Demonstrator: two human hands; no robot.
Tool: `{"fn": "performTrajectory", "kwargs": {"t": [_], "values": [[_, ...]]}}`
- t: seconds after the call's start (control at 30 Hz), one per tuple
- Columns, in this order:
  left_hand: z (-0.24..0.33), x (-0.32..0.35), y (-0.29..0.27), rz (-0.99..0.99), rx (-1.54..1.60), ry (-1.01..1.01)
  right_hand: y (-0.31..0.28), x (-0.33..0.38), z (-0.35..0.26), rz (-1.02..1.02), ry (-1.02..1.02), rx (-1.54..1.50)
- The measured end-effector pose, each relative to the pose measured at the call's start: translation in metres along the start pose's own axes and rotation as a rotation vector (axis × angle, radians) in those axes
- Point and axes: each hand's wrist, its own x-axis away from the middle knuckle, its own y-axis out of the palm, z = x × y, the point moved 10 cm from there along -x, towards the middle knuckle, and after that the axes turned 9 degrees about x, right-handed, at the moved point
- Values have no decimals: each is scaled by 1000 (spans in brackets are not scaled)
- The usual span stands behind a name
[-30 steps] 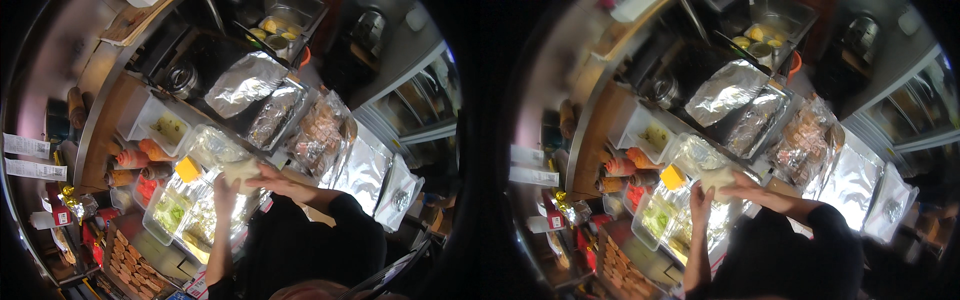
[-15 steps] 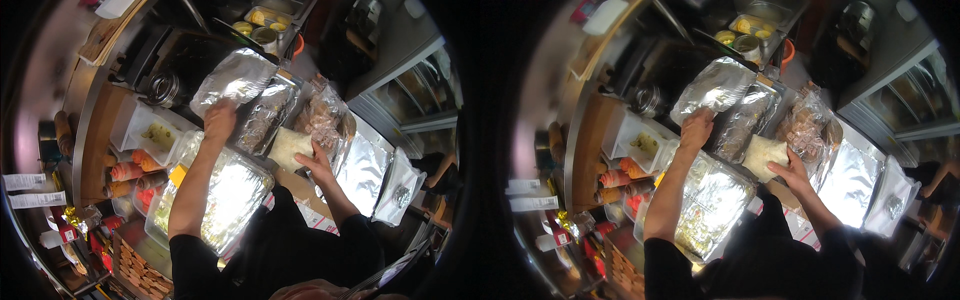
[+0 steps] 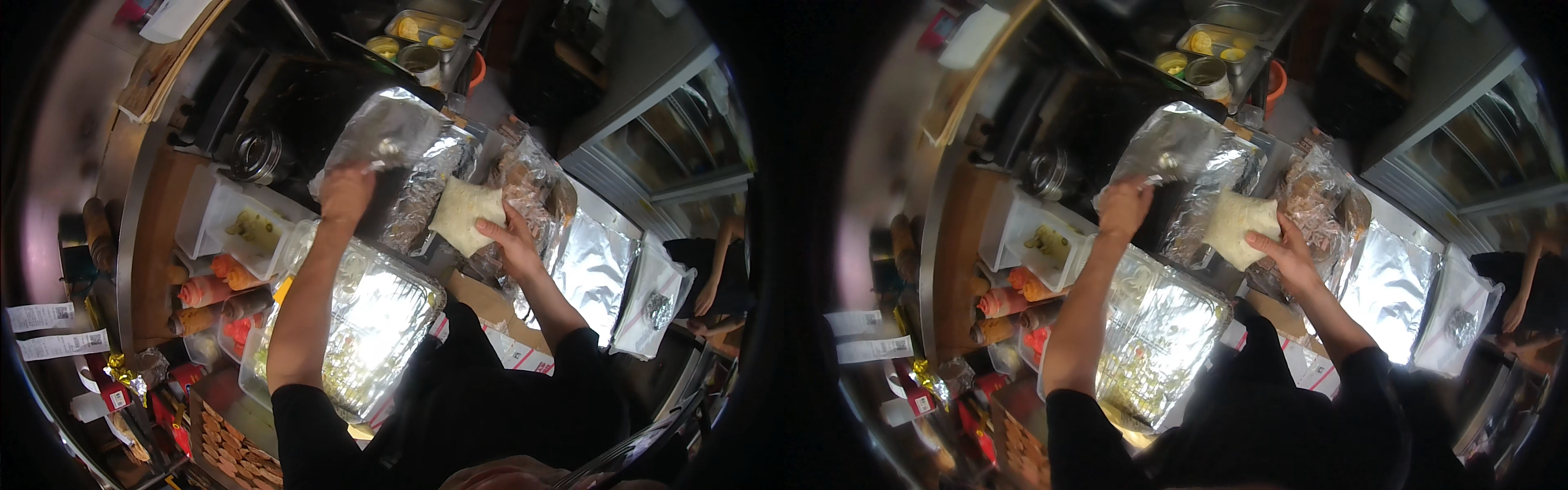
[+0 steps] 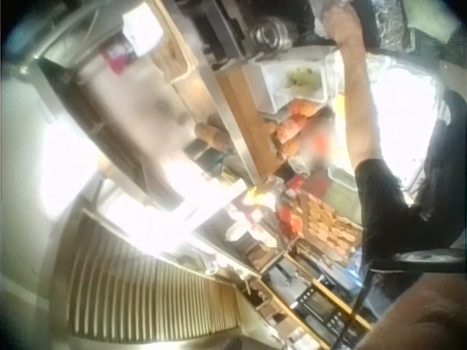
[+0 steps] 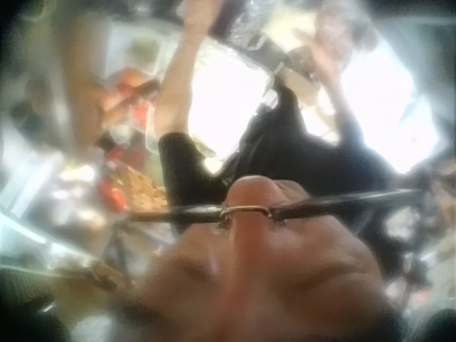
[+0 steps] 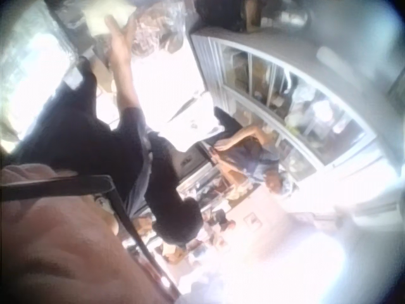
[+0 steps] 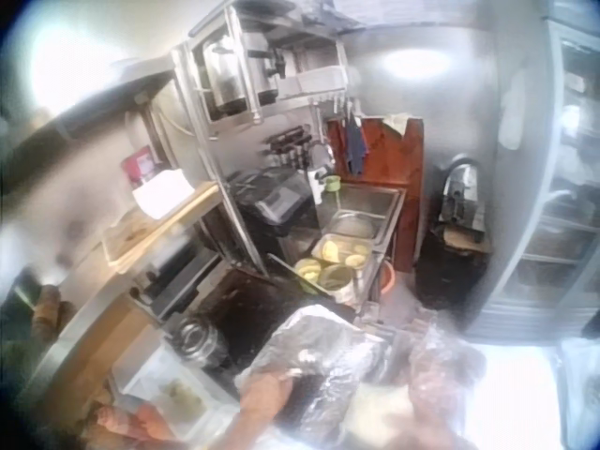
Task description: The person assembles burritos by placing tortillas on foil, adding shredded lettuce, cheese, and cooked meat patties, then rolling them up. They repeat this process for multiple burritos, wrapping each in foil and placing them on a tray.
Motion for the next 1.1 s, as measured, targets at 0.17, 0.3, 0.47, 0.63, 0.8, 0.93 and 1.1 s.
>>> {"fn": "performTrajectory", "kwargs": {"t": [0.17, 0.3, 0.47, 0.63, 0.8, 0.93, 1.1], "values": [[7, -26, -119, 417, 323, -10, -19, -6, -11, 70, -68, -18], [21, -24, -142, 448, 266, 42, -31, -14, -11, 133, -70, -41], [-1, -15, -111, 439, 262, 24, -19, -40, -40, 135, -152, 25], [-13, -15, -78, 378, 164, -3, -12, -73, -59, 199, -231, 143], [-22, -20, -56, 342, 117, -21, 28, -113, -60, 112, -179, 286], [-36, -32, -47, 341, 16, -52, 75, -165, -45, -59, -140, 432], [-53, -46, -38, 336, -37, -60, 104, -209, -26, -155, -185, 666]]}}
